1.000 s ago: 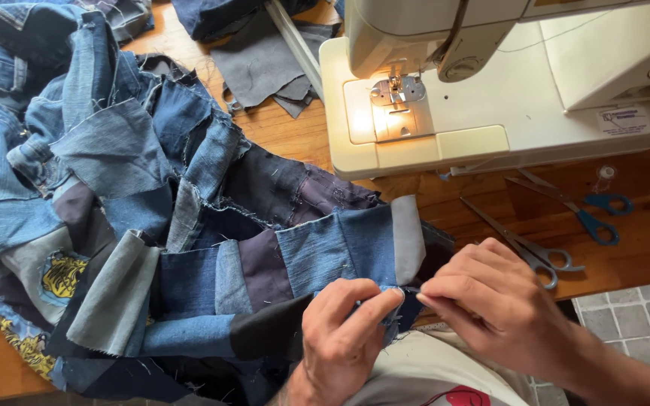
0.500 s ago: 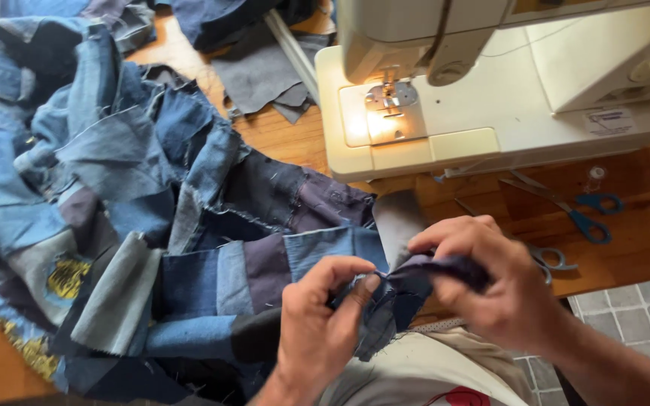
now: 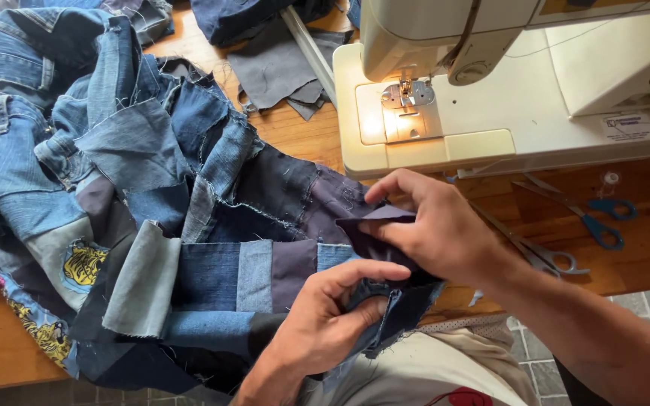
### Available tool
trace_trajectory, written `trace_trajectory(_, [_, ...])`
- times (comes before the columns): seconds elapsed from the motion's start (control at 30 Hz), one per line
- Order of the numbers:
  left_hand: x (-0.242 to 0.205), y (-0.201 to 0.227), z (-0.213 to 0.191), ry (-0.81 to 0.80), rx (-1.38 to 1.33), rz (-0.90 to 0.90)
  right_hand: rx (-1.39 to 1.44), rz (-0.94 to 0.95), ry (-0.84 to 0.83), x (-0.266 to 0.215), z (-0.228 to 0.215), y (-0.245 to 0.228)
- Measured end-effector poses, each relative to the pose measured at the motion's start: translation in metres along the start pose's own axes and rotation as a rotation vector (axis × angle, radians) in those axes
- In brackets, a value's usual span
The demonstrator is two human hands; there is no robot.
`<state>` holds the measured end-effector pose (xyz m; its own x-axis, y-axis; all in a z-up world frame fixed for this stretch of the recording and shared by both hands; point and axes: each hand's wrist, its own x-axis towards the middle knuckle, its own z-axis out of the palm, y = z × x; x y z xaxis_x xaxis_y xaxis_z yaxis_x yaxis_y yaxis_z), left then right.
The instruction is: Trimming excess fabric and threads from a patchwork denim garment using scissors
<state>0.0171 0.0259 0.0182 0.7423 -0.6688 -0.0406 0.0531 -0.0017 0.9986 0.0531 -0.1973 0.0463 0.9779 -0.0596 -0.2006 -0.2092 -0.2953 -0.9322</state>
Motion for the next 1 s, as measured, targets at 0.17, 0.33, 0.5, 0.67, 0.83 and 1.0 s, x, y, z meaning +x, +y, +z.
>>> trace_trajectory(0.17, [-0.001, -0.019, 0.001, 0.086, 0.001, -0.002, 0.413, 0.486, -0.213, 0.002, -0.023, -0.03])
trace_trajectory(0.33, [-0.007, -0.048, -0.001, 0.127, -0.299, -0.025, 0.42, -0.391, -0.304, -0.044, -0.018, -0.014])
trace_trajectory(0.5, [-0.006, -0.046, -0.009, 0.217, -0.417, 0.002, -0.232, -0.702, 0.206, -0.071, -0.005, 0.005])
trace_trajectory(0.67, [-0.007, -0.041, -0.012, 0.154, -0.432, 0.087, -0.433, -0.798, 0.148, -0.078, 0.001, 0.025])
trace_trajectory(0.83, [-0.009, -0.034, -0.004, 0.217, -0.465, 0.038, -0.406, -0.747, 0.155, -0.076, 0.005, 0.023])
trace_trajectory(1.0, [-0.015, -0.024, 0.009, 0.468, -0.093, -0.015, -0.441, -0.775, 0.195, -0.079, 0.01, 0.028])
